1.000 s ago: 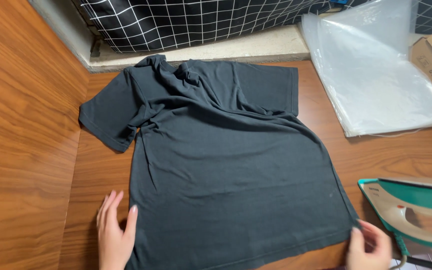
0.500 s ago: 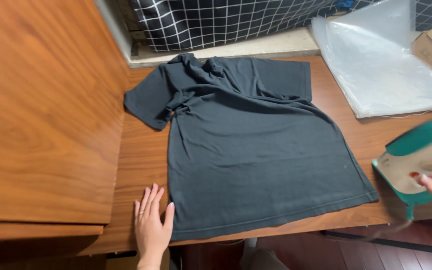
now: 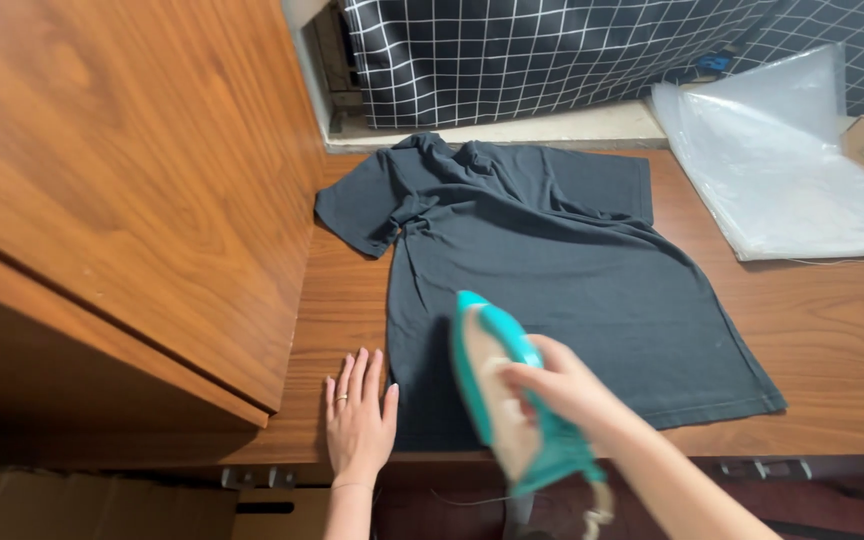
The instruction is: The person irons a black t-shirt on a wooden table, then folds it neatly. The folded shirt is placed into a clear plastic bag, which is then put into a cardboard box. The box is closed and stacked with other boxes.
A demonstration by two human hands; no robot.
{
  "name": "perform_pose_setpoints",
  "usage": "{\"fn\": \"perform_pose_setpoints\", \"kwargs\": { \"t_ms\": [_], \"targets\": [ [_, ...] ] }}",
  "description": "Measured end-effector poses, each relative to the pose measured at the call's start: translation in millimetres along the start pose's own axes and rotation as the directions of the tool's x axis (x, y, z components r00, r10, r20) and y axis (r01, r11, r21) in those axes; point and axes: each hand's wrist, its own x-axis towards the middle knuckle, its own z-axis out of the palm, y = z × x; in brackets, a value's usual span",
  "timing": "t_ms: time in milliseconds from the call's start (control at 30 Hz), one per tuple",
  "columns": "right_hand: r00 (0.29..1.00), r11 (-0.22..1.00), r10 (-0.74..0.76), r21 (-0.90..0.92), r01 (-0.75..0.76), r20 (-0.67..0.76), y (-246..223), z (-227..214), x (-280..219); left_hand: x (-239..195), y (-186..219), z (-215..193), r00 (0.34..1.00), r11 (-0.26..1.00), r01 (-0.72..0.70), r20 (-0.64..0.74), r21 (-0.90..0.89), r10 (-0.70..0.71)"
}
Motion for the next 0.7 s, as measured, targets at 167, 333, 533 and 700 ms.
{"fn": "perform_pose_setpoints", "kwargs": {
  "t_ms": [167,333,533,700],
  "targets": [
    [0.966,0.99,-0.031,-0.125,0.064,0.255,-22.5,85.4,11.8,-3.5,1.6,-0.7,0.997,0.997,0.013,0.074,-0.075,-0.007],
    [0.976,0.974,0.079,-0.224,-0.031,0.205,-34.6,98.1,7.4,-1.8,-0.5,-3.3,0.996,0.995,-0.089,0.013,0.045,0.088],
    [0.997,0.994,-0.034,-0.106,0.042,0.075,16.5,41.3,36.5,-0.2,2.3,-0.5,0.999,0.999,-0.03,-0.016,0.02,0.031],
    [0.99,0.99,-0.027,-0.139,0.007,-0.141,25.4,-51.8,31.3,2.0,3.4,-8.6,0.999,0.999,-0.033,0.025,0.013,0.032]
  ]
}}
